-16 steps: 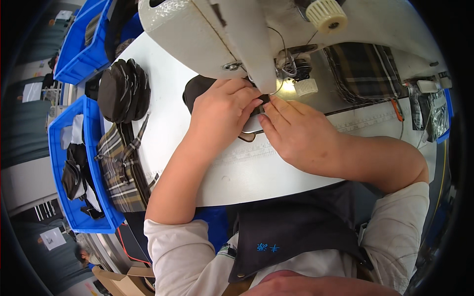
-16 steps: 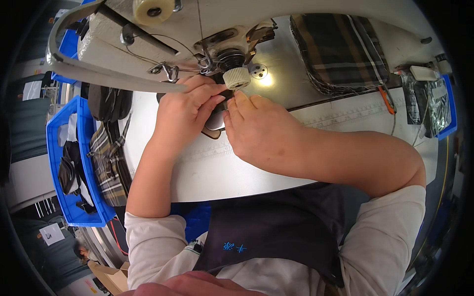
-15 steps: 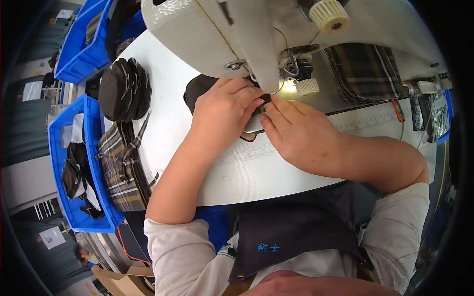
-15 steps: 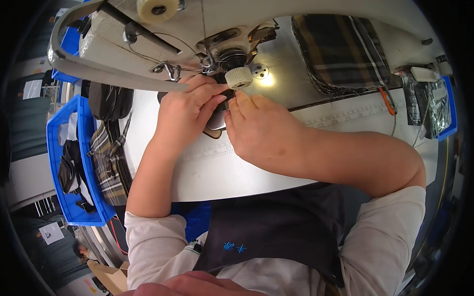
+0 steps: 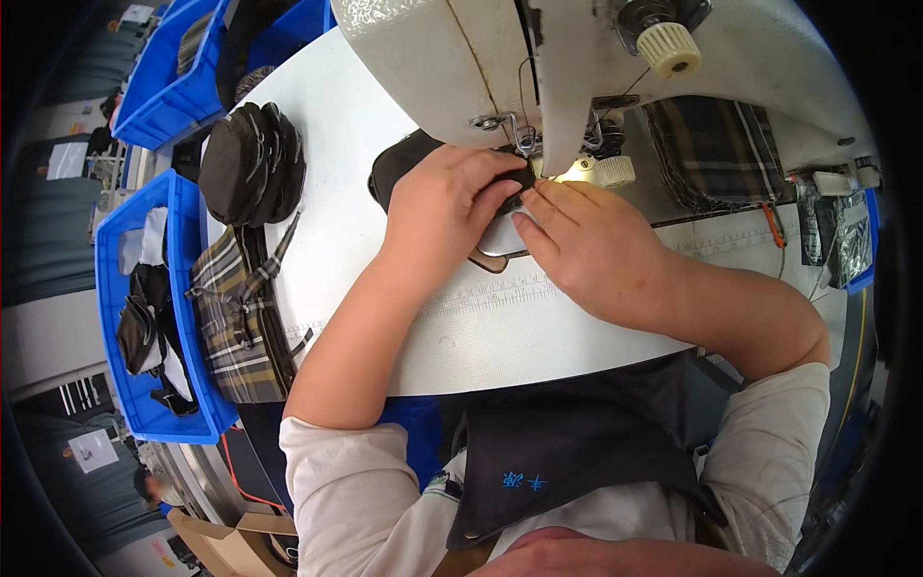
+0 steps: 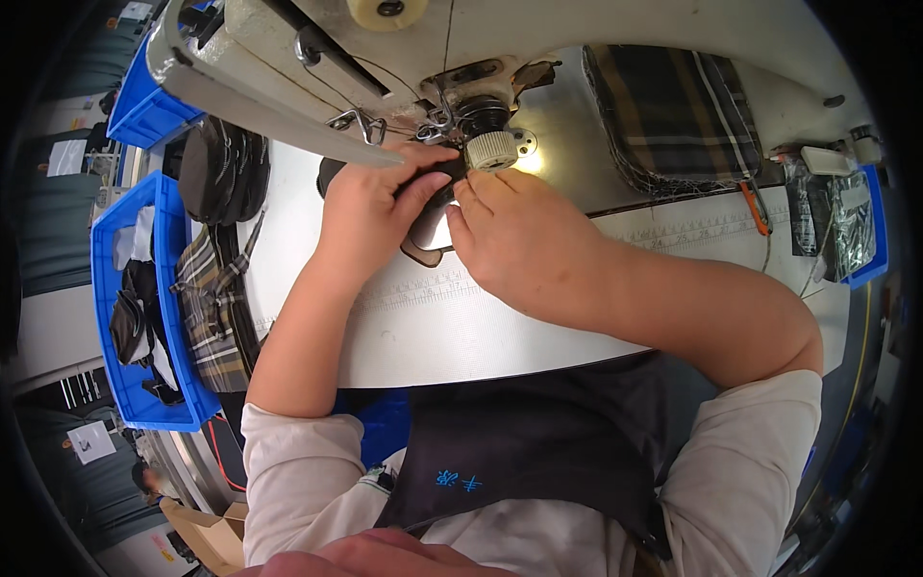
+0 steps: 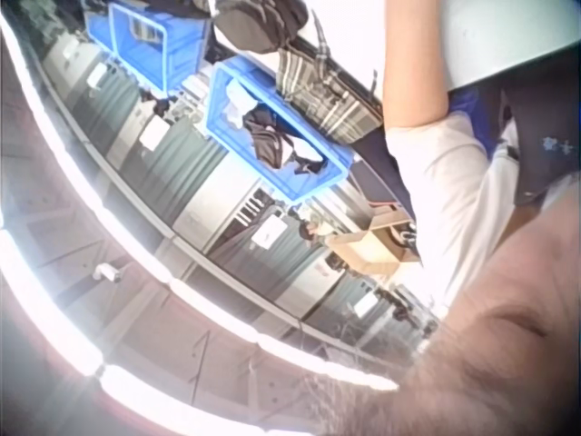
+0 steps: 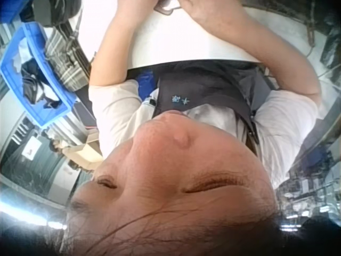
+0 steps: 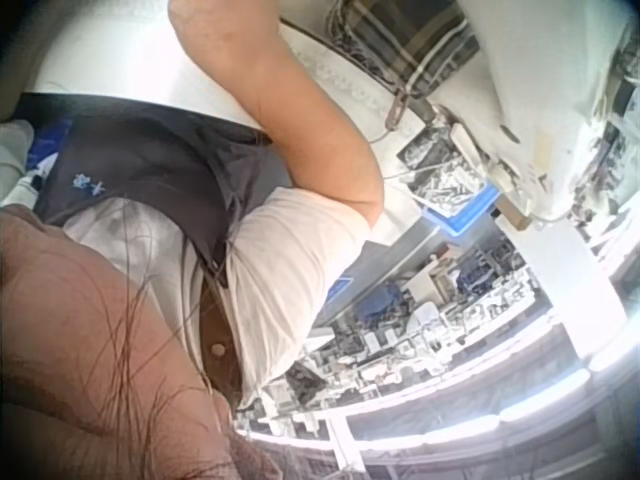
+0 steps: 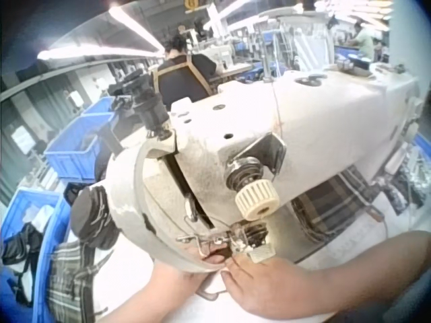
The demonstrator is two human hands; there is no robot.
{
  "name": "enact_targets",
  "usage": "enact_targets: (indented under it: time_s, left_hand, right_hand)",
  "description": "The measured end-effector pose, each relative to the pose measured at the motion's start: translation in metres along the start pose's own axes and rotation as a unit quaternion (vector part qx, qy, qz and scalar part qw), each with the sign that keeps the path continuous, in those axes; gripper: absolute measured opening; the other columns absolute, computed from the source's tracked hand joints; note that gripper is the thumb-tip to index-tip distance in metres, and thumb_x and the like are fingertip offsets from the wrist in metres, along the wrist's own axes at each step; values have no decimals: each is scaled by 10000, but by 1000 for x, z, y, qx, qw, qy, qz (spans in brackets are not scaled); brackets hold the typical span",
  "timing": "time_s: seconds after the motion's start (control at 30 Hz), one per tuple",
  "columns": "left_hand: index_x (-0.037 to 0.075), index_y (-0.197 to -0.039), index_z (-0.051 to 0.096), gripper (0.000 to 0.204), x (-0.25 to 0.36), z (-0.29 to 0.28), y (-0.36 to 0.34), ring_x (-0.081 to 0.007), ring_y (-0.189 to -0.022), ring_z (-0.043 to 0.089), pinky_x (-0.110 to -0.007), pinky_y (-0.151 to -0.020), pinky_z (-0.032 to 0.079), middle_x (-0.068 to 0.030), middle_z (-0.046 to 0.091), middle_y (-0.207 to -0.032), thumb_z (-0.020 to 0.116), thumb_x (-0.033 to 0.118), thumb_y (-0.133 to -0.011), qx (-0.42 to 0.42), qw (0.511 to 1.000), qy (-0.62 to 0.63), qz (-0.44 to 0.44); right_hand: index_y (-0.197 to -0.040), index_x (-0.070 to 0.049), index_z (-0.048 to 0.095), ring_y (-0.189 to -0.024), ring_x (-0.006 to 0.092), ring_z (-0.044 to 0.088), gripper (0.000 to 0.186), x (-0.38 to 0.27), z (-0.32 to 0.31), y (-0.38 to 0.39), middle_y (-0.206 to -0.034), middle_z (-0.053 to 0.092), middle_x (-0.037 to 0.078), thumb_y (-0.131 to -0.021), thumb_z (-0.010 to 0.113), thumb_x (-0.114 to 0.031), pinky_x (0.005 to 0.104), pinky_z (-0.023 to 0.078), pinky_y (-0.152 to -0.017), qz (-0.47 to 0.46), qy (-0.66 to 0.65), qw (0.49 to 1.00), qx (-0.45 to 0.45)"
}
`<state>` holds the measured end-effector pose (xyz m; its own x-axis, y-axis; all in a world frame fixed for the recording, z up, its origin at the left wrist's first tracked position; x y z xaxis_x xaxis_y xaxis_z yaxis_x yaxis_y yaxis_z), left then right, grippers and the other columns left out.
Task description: The person operates an industrial sewing machine to stitch a zipper onto a small dark pouch. They guide the fabric under the needle, pause to adjust the alignment, and continue sewing along the edge. After finishing one pouch, they place it aside and pick up another to repeat the process.
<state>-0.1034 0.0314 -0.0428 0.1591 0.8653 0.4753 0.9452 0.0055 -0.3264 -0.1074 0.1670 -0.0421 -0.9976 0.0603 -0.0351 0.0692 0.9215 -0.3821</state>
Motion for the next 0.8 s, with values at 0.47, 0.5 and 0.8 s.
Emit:
enact_targets:
  time_s: [0.47, 0.5, 0.8]
  left_hand:
    - [60, -1143, 736, 306, -19, 1, -2, -285, -950, 725, -382, -809, 569, -108, 748, -1012, 806, 264, -925, -53, 988, 106, -102]
    - [76, -1166, 709, 349, -3, -8, -1, -278, -982, 707, -390, -799, 578, -83, 727, -1072, 822, 239, -879, -27, 999, 8, -30]
    - [80, -1066, 708, 271, 19, -12, 3, -264, -926, 654, -394, -761, 575, -62, 671, -982, 742, 54, -798, 101, 986, -115, 70]
  right_hand:
    - [-1018, -110, 633, -696, 235, 706, 102, 54, 19, -12, -743, 667, 41, -935, 692, -119, 371, 538, -577, 148, 34, 988, -11]
    - [-1014, -108, 634, -698, 246, 709, 99, 58, 22, -10, -741, 667, 49, -931, 689, -112, 381, 540, -576, 158, 6, 987, -5]
    - [-946, -90, 642, -708, 326, 717, 58, 58, 8, -15, -763, 683, 91, -904, 681, -98, 433, 557, -581, 126, -43, 987, 91]
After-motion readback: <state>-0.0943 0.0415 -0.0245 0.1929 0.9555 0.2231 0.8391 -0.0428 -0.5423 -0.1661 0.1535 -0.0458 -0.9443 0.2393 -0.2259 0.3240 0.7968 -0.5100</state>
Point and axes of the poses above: each hand's wrist, its own y-axis away from the middle knuckle, its own z-axis out of the palm, x = y × z, the point moved 8 cm from there along -y, towards the middle knuckle
